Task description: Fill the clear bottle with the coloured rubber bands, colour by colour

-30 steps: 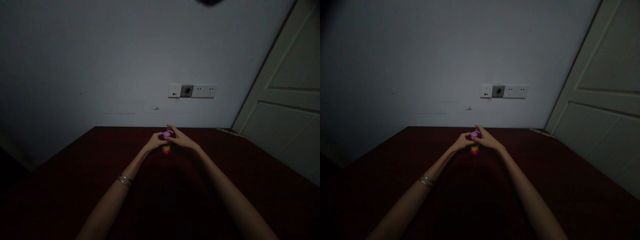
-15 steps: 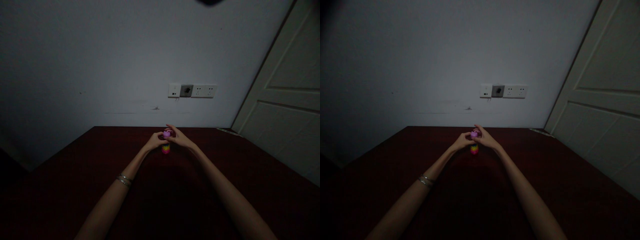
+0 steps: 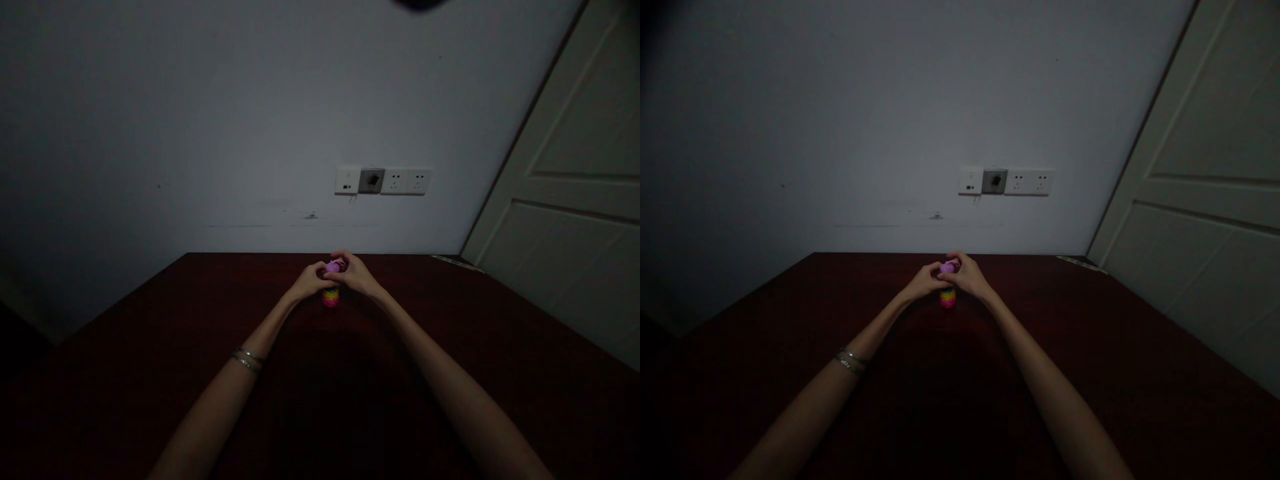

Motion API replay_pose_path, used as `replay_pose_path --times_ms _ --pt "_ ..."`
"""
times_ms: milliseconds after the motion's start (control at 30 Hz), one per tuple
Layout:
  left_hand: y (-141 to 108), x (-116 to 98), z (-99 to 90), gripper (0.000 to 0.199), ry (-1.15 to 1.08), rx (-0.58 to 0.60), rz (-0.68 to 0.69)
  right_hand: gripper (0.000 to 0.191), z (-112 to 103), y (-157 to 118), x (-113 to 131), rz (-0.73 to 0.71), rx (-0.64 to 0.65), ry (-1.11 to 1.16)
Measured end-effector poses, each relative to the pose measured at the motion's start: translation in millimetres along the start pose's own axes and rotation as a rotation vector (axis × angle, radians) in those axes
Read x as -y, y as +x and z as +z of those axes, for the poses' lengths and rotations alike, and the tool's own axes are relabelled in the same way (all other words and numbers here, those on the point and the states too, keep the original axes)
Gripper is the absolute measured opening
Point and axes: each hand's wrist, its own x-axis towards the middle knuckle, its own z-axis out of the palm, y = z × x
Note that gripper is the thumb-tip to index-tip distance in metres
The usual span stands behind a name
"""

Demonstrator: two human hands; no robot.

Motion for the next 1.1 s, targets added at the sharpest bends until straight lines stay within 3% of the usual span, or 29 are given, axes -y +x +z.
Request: replay_pose_path --times_ms 200,333,467,633,900,1000,1100 --pt "1.8 4.9 -1.0 0.031 0.031 -0.014 0.024 0.062 2.8 0.6 -2.3 0.023 0.008 0.05" --pt "2.7 6.8 -2.3 0.033 0.076 -0.018 0.031 0.077 -8.2 2.4 -1.1 0.045 0.192 0.259" --pt "1.6 4.2 -1.0 0.04 0.08 -0.043 0.033 0.075 -26.2 5.0 -14.4 0.161 0.384 0.398" --pt "2.1 3.7 -0.2 0.041 0.138 -0.096 0.016 0.065 -20.3 -0.7 -45.3 0.21 0.524 0.317" --pt "0.3 0.0 3.8 0.041 0.258 -0.202 0.016 0.07 20.5 -12.8 -51.9 0.066 0.277 0.203" --pt "0.8 0.6 7.2 0.041 0.241 -0.235 0.016 0.064 24.3 -12.9 -52.5 0.057 0.198 0.148" --pt "3.4 2.5 7.1 0.043 0.14 -0.2 0.031 0.057 14.0 -10.4 -49.4 0.06 0.218 0.147"
